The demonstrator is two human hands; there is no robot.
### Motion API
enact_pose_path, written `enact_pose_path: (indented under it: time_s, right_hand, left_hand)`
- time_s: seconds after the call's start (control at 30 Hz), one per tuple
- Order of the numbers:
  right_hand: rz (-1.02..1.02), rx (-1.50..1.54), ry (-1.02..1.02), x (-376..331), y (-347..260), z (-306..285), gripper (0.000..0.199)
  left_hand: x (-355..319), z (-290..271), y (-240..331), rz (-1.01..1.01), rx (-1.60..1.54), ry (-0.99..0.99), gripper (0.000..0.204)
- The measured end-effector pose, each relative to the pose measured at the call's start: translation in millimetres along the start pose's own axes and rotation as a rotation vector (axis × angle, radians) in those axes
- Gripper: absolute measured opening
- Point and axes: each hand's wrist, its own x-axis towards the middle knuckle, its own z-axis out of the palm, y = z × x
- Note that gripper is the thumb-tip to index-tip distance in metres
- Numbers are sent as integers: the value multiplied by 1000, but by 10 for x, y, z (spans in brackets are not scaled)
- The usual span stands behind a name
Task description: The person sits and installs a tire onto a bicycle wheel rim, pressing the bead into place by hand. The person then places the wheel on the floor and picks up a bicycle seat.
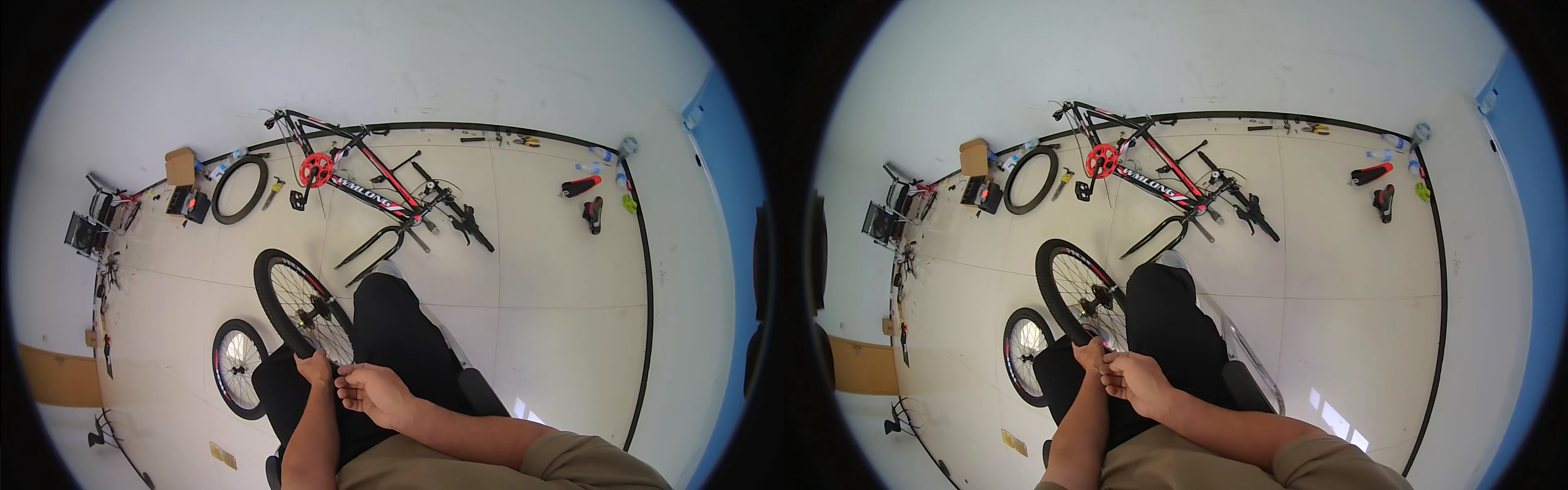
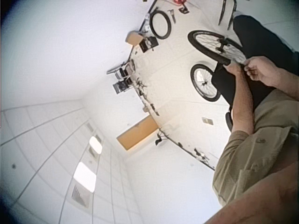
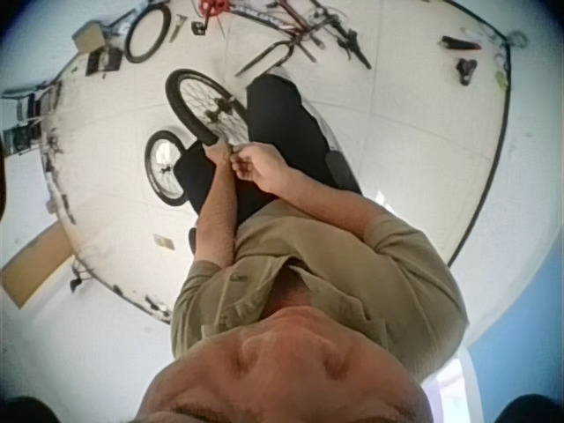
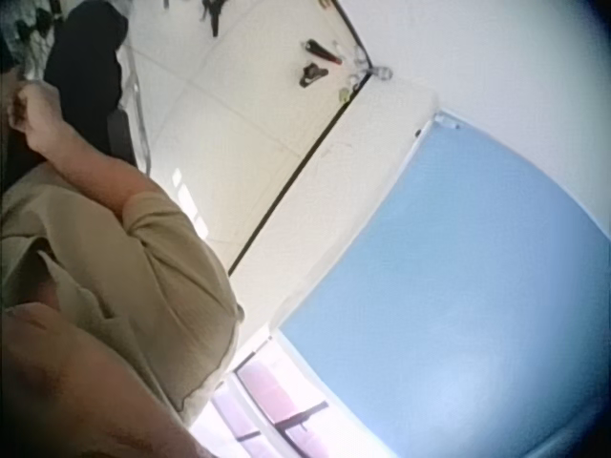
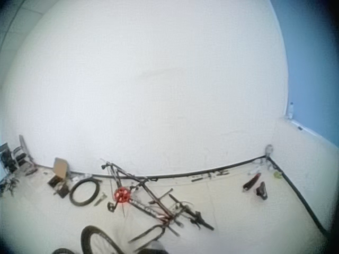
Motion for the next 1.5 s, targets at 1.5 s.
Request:
enact_pose_path:
  time_s: [1.5]
  right_hand:
    - [10, -47, 10, -13, 29, -83, 19]
  left_hand:
    - [26, 94, -188, -41, -68, 56, 25]
